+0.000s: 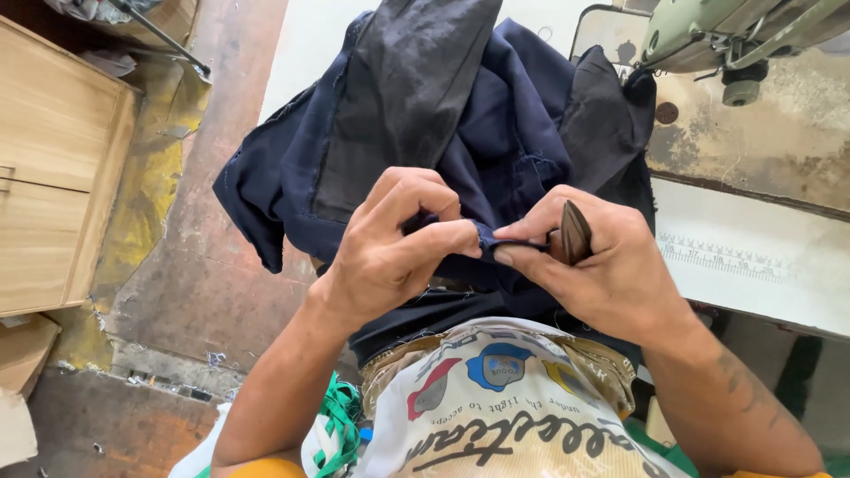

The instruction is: Using small scissors to unpick the seams of a pair of blue trousers at a sewing workstation.

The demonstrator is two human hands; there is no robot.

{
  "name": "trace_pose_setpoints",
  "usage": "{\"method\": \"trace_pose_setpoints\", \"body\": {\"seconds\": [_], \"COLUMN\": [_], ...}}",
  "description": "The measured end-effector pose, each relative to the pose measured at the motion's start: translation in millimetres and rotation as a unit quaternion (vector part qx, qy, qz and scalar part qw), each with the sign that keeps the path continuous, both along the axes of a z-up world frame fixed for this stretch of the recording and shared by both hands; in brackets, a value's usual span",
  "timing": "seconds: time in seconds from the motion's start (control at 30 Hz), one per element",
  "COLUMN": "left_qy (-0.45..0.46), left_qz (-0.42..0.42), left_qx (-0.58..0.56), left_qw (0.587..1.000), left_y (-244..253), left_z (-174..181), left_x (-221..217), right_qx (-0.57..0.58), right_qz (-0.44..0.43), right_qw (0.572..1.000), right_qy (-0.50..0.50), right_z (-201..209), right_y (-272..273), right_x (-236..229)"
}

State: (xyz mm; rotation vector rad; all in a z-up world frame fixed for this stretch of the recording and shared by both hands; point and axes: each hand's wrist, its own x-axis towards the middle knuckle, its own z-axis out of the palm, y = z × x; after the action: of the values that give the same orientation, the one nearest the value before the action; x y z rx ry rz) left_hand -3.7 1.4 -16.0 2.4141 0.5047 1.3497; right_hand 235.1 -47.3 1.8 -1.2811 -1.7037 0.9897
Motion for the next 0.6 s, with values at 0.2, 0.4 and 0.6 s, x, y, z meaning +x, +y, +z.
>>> {"method": "trace_pose_setpoints", "body": {"seconds": [0.2, 0.4, 0.6], "left_qy": [0.018, 0.051, 0.044], "left_qz": [-0.009, 0.039, 0.027], "left_qx": [0.027, 0.113, 0.169], "left_qw": [0.999, 0.992, 0.984], "left_y": [-1.2, -4.6, -4.4], "left_z": [10.5, 6.8, -7.8], "left_x": [0.6, 9.2, 17.1], "right_qx": [-0.06, 0.007, 0.054], "right_qz": [0.028, -0.015, 0.065], "right_qw": [0.998, 0.991, 0.853], "right_qy": [0.001, -0.13, -0.515], "right_z": [21.0, 38.7, 35.9], "right_y": [-5.4, -18.7, -24.0], "right_x": [13.7, 31.0, 45.5]}}
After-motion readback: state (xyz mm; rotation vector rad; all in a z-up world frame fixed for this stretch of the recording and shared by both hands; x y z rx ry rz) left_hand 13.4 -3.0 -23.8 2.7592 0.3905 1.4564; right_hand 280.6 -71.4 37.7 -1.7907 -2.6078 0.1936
